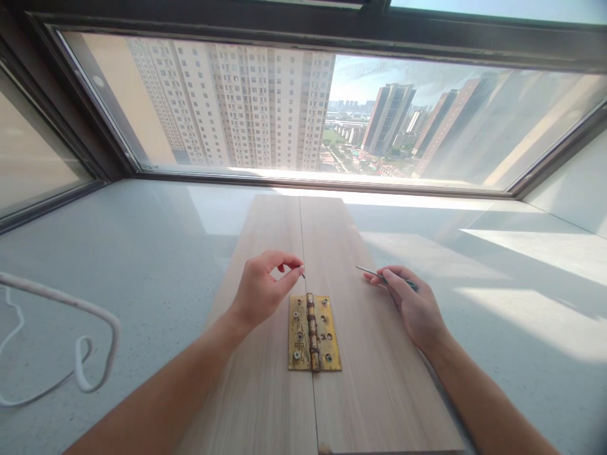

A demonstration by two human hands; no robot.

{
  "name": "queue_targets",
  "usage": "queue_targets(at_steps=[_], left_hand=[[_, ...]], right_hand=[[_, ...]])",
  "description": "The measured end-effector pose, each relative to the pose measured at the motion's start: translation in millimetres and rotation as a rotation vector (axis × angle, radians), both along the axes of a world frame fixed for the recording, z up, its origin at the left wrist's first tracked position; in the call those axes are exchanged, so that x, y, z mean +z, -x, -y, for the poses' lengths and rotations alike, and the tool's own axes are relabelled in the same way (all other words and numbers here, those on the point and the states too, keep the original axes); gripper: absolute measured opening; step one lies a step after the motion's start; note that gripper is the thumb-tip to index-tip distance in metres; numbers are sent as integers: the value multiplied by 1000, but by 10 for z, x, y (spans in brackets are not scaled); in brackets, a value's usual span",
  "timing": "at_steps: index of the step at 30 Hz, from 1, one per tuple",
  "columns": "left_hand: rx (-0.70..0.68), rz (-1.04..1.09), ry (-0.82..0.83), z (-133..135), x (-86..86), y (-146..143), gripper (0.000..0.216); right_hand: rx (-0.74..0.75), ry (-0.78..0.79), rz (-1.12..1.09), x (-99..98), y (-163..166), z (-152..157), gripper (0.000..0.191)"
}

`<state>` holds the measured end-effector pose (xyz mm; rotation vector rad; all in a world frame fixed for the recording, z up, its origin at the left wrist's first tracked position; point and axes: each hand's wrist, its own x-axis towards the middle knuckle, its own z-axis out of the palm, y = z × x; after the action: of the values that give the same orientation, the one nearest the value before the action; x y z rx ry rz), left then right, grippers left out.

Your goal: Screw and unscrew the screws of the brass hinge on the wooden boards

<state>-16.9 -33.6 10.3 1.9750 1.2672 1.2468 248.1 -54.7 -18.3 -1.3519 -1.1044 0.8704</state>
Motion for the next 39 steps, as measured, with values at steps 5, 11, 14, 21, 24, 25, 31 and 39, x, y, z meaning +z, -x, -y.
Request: queue_targets(at_steps=[5, 11, 14, 21, 24, 25, 31, 39], left_hand=[[23, 34, -3, -27, -16, -64, 12], [-5, 55, -4, -41, -53, -142, 10], [-37, 41, 18, -39, -56, -144, 10], [-103, -45, 63, 0, 2, -88, 9], [-106, -57, 63, 8, -5, -67, 9], [-106, -58, 64, 8, -14, -66, 9], [-115, -59, 60, 2, -34, -71, 10], [-235, -167, 141, 18, 65, -30, 11]], right_hand=[[-13, -13, 55, -11, -13, -16, 33], [-17, -15, 84, -58, -52, -33, 33], [-20, -11, 62, -72, -44, -35, 32], [-35, -13, 255, 66, -27, 18, 26], [75, -2, 368, 227, -26, 126, 22], [183, 16, 379, 276, -10, 170, 21], [467, 135, 522, 354, 240, 331, 21], [438, 169, 486, 296, 234, 286, 24]])
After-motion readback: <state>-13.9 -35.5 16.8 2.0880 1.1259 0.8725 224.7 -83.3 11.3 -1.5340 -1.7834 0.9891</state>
